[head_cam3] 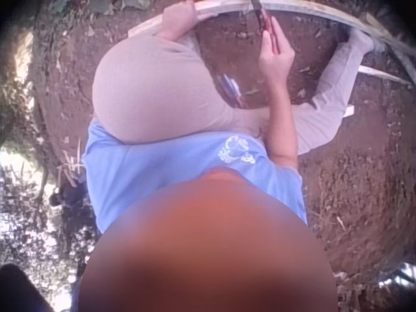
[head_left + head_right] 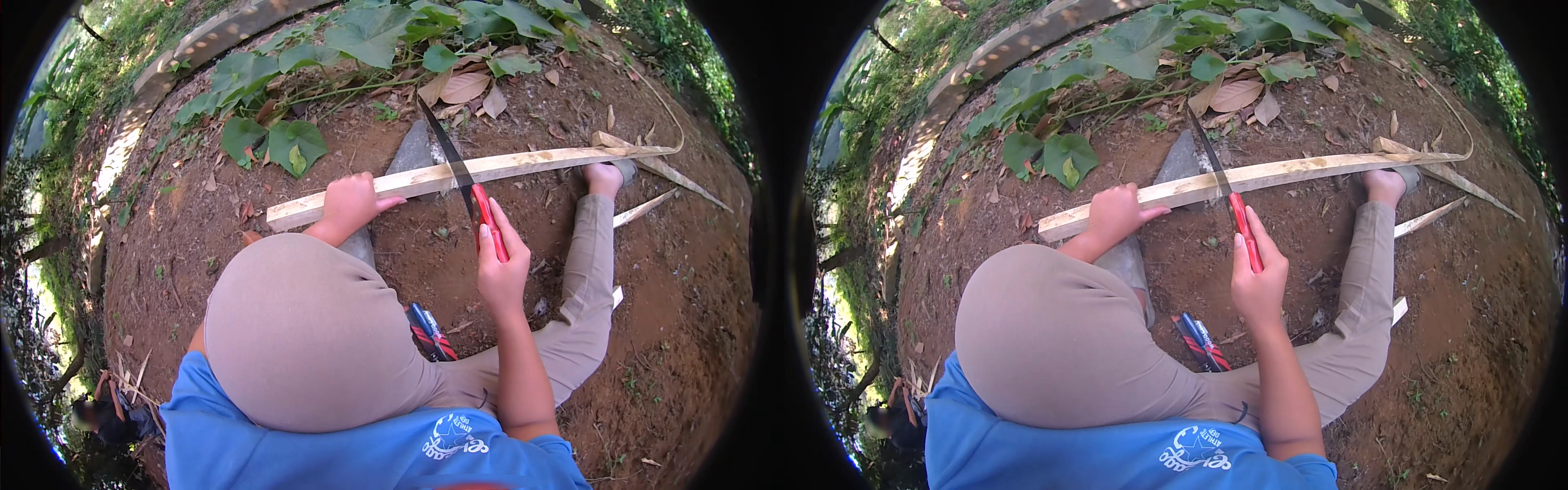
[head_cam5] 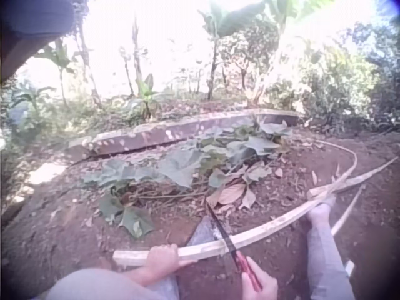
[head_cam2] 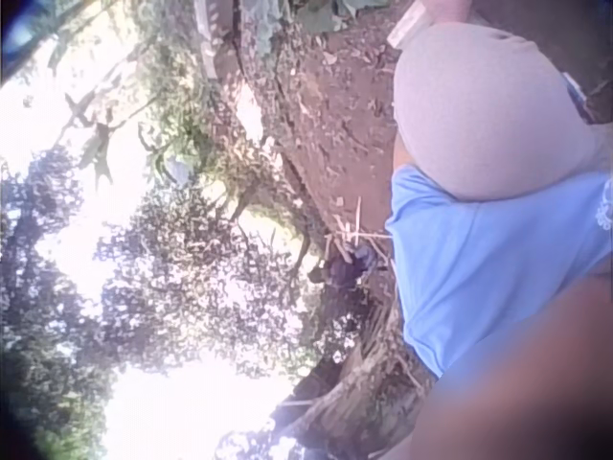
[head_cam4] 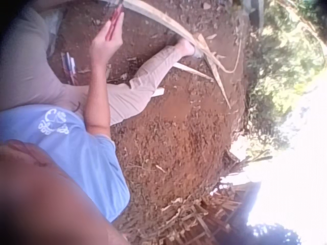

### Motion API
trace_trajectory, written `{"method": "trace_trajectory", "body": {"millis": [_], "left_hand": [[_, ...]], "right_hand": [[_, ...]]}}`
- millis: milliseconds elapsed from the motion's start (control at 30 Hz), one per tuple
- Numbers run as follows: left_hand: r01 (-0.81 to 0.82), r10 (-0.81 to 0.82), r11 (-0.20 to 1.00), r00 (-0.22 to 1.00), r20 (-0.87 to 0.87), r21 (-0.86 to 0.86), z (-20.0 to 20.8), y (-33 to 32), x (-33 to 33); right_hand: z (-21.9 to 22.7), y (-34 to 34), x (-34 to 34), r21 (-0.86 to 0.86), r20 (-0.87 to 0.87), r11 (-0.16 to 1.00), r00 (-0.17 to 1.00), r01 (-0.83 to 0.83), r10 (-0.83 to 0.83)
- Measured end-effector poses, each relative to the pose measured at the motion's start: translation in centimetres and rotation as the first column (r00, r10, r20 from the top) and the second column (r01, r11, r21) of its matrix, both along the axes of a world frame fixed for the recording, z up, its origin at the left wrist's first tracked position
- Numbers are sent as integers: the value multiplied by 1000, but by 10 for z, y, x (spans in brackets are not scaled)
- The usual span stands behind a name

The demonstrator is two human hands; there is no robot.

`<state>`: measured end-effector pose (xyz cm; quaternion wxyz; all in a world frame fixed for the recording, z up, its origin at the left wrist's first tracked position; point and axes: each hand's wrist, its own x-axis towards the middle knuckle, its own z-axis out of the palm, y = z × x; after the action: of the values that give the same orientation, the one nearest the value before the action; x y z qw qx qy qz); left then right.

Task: The person saws a piece of wood while holding it against a stone on the ground.

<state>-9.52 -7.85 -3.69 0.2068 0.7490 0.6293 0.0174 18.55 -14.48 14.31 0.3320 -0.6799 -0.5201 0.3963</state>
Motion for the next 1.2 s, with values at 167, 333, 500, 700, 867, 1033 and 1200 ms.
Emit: {"method": "trace_trajectory", "body": {"millis": [167,333,500,700,867,1033,1200], "left_hand": [[82,-72,992,992,103,-93,5,23,-4],[54,-39,971,997,66,-233,19,22,-4],[65,-54,988,995,82,-139,14,16,-3],[72,-64,990,995,71,-120,5,7,-4],[65,-59,996,995,75,-69,8,6,-5],[70,-64,996,994,91,-54,7,8,-7],[52,-52,999,998,41,-1,4,-1,-4]], "right_hand": [[0,10,-2,77,75,994,995,-72,66],[26,-15,4,17,87,999,996,-28,26],[54,-61,15,-24,108,999,994,-24,27],[4,-24,1,118,116,990,991,-80,66],[-38,28,-7,77,80,994,994,-75,69],[0,-36,16,-67,35,998,999,12,-9],[36,-81,32,-163,26,984,997,77,-73]]}}
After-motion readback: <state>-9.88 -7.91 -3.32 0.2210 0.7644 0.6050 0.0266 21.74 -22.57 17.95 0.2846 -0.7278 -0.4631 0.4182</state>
